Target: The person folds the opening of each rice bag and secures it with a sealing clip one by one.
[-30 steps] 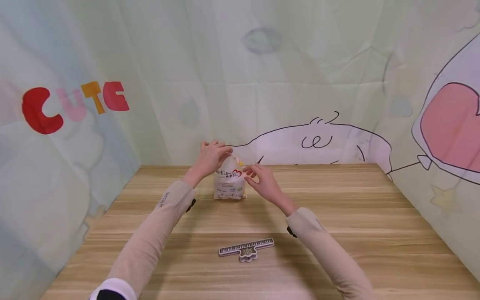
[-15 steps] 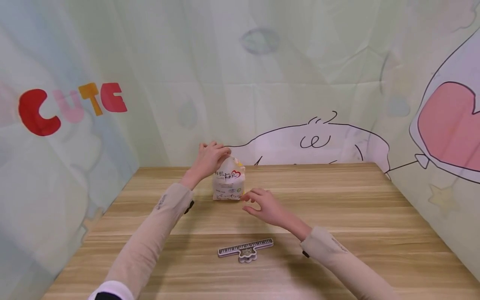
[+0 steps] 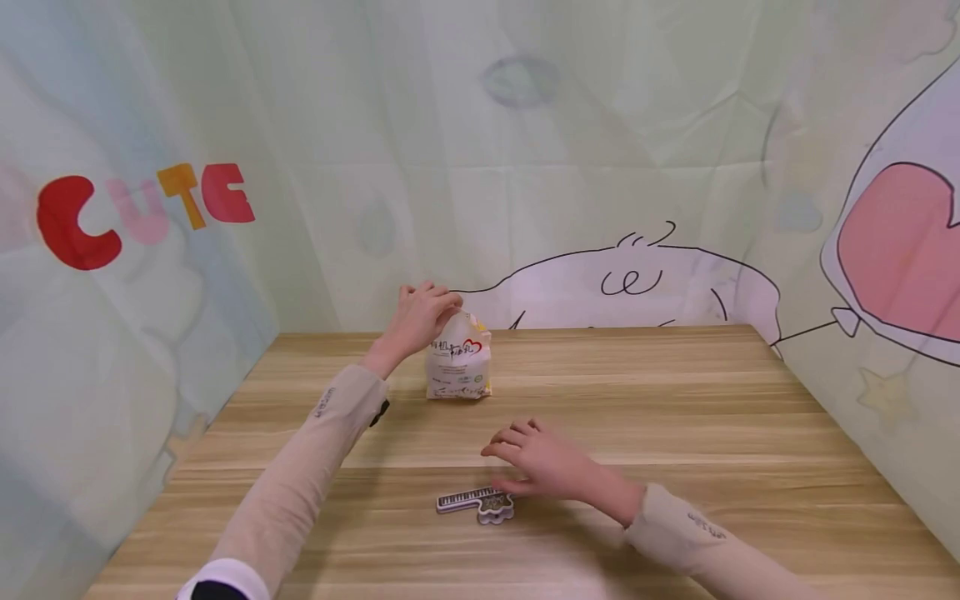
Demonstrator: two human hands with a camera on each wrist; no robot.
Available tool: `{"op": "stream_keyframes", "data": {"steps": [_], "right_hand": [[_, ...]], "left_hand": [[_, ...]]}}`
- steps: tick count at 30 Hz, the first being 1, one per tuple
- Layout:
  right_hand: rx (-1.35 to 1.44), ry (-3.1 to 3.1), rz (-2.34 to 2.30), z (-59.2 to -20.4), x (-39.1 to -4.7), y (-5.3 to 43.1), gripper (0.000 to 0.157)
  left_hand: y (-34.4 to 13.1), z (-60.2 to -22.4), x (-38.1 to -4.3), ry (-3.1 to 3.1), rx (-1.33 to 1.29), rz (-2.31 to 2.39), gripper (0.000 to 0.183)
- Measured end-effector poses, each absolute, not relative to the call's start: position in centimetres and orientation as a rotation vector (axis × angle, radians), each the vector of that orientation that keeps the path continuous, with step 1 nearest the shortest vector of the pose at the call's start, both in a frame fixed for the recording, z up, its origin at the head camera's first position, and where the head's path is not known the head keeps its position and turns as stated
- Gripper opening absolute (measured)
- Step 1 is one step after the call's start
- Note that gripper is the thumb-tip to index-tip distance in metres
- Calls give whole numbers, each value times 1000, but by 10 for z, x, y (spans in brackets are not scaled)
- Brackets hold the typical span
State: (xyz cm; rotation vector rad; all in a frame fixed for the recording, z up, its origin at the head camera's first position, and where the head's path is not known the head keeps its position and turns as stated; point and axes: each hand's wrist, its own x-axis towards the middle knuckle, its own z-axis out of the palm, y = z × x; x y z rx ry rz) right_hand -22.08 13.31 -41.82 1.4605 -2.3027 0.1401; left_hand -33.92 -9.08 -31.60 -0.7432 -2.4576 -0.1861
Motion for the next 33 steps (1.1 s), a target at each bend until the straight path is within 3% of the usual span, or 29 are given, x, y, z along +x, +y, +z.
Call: {"op": "stream_keyframes", "data": {"steps": [12, 33], "right_hand": [[1532, -2169, -47, -439, -207, 131, 49], [1609, -2178, -144, -448, -204, 131, 47]], "left_hand": [[-91, -316, -339, -2446, -742, -188, 19], [-90, -317, -338, -2446, -735, -185, 20]]}}
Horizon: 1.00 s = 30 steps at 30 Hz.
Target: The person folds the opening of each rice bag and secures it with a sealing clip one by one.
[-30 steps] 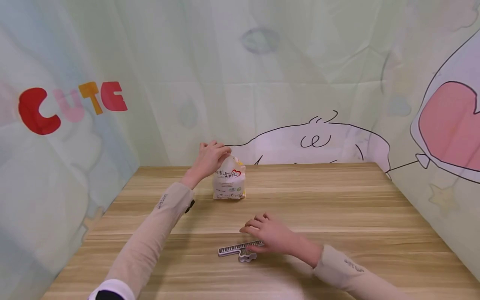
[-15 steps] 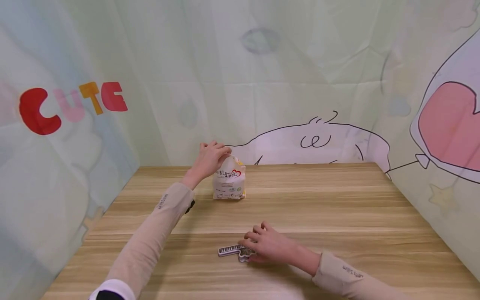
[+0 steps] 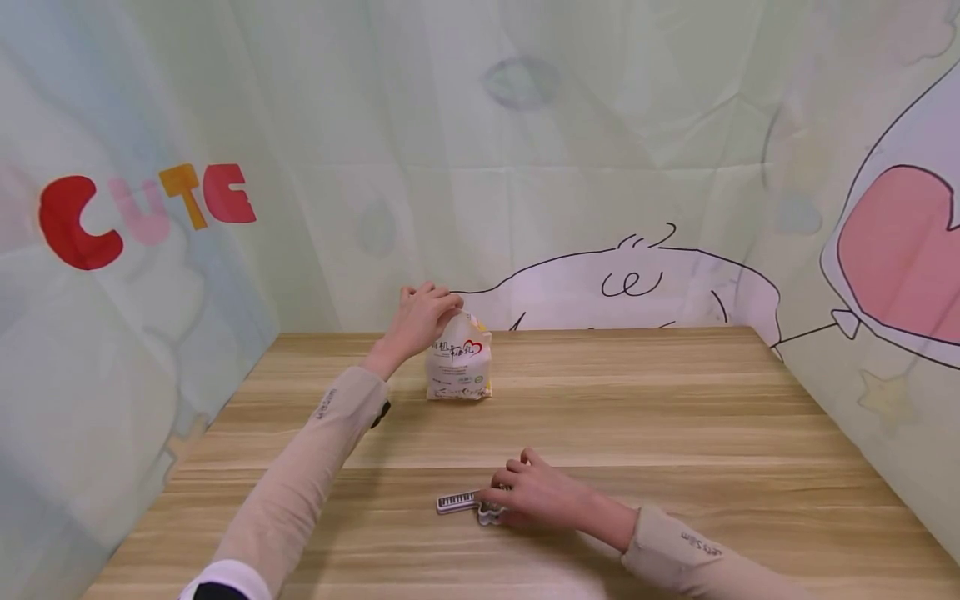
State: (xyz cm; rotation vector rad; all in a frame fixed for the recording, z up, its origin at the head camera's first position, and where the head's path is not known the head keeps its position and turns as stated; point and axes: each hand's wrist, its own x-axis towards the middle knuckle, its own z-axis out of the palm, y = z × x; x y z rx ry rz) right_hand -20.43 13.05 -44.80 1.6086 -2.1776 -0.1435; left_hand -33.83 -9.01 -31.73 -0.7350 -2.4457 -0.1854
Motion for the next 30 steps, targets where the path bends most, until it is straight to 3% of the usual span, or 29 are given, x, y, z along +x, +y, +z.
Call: {"op": "stream_keyframes", "data": {"steps": [10, 18, 30], "right_hand": [[1614, -2093, -192, -447, -203, 126, 45], [1589, -2137, -218, -446, -203, 126, 54], [1576, -2126, -158, -441, -208, 122, 39]], "left_hand": [[-91, -319, -338, -2448, -743, -198, 18], [-92, -320, -339, -2455, -730, -180, 17], [-92, -318, -340, -2452, -740, -203, 18]]}}
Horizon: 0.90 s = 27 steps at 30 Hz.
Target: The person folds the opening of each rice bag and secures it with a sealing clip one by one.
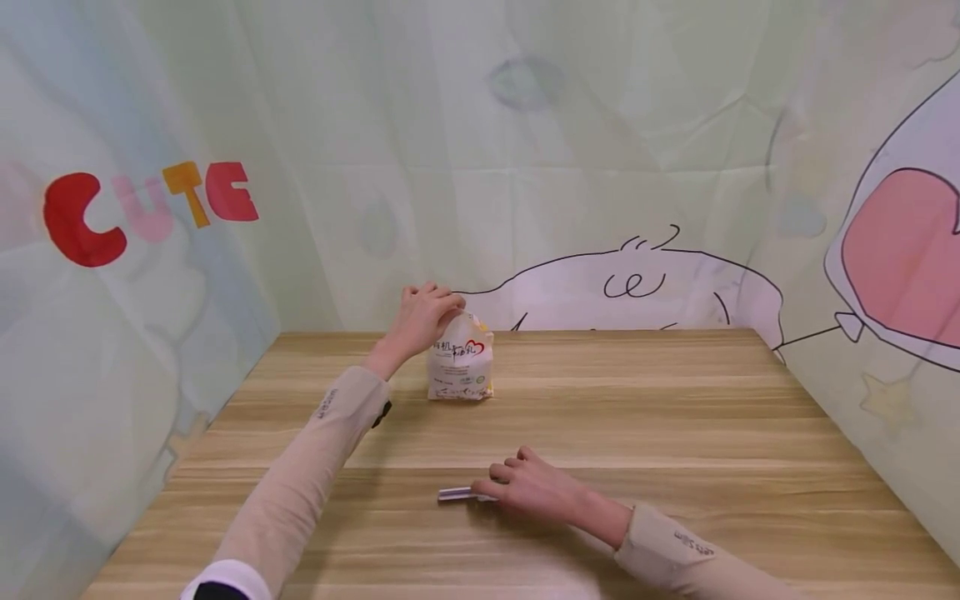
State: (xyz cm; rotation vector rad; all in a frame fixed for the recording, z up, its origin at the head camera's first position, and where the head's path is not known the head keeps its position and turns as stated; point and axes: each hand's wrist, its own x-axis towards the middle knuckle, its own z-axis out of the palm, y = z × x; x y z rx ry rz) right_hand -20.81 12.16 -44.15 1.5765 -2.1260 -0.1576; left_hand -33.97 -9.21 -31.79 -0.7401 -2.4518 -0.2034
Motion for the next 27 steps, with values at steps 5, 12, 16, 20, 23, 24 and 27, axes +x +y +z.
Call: {"op": "stream_keyframes", "data": {"steps": [5, 12, 16, 20, 23, 24, 27], "right_hand": [[1587, -2142, -91, -440, -211, 122, 33], [1580, -2138, 21, -437, -214, 123, 35], [1544, -2129, 81, -434, -216, 124, 37], [1501, -2116, 117, -430, -220, 125, 38], [1473, -2128, 183, -428, -223, 127, 39], [1461, -2137, 209, -427, -224, 127, 38], [1420, -2181, 313, -424, -228, 130, 38]], "left_hand": [[-92, -316, -340, -2467, -741, -207, 18], [-92, -315, -341, -2471, -746, -211, 17], [-92, -315, -340, -2486, -750, -225, 17], [-93, -314, -339, -2495, -750, -233, 17], [-93, -314, -339, -2497, -749, -231, 17], [-93, -314, -339, -2499, -748, -232, 17], [-94, -315, -338, -2493, -751, -234, 17]]}}
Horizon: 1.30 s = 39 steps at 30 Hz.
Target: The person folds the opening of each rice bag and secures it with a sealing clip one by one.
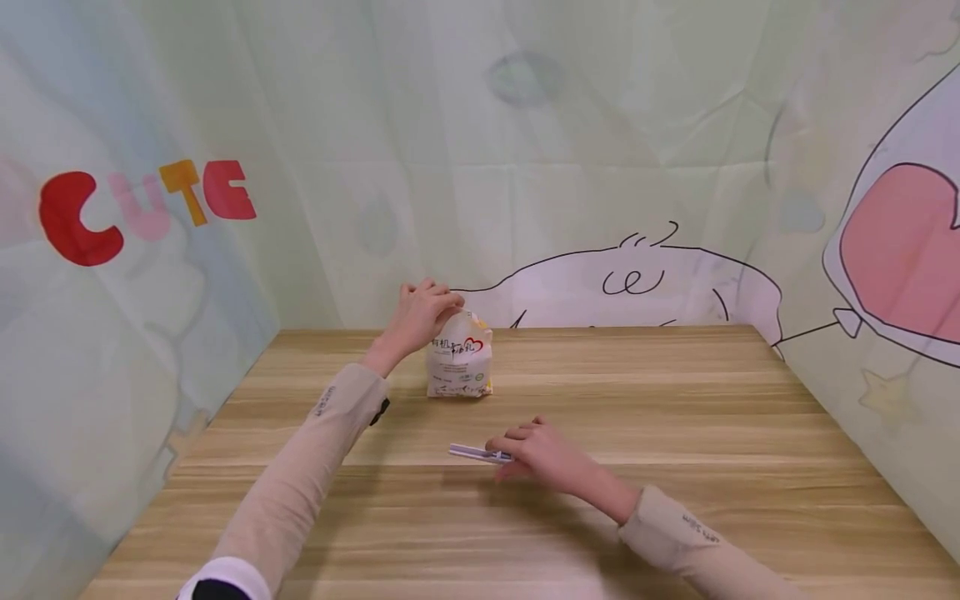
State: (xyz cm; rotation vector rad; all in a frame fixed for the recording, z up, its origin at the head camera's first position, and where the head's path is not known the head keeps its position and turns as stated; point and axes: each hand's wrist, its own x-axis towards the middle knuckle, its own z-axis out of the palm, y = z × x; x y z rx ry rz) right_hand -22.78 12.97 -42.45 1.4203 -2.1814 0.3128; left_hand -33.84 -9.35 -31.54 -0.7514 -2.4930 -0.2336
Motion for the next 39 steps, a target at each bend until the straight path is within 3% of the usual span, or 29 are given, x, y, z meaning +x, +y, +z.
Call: {"op": "stream_keyframes", "data": {"steps": [10, 18, 39], "right_hand": [[1207, -2282, 587, -412, -245, 140, 39], [1015, -2351, 823, -400, -263, 143, 26], [631, -2247, 907, -359, -304, 124, 28]], "left_hand": [[-94, -317, -339, -2465, -751, -232, 17], [-93, -319, -339, -2445, -709, -211, 17], [-95, -319, -338, -2410, -697, -222, 16]]}}
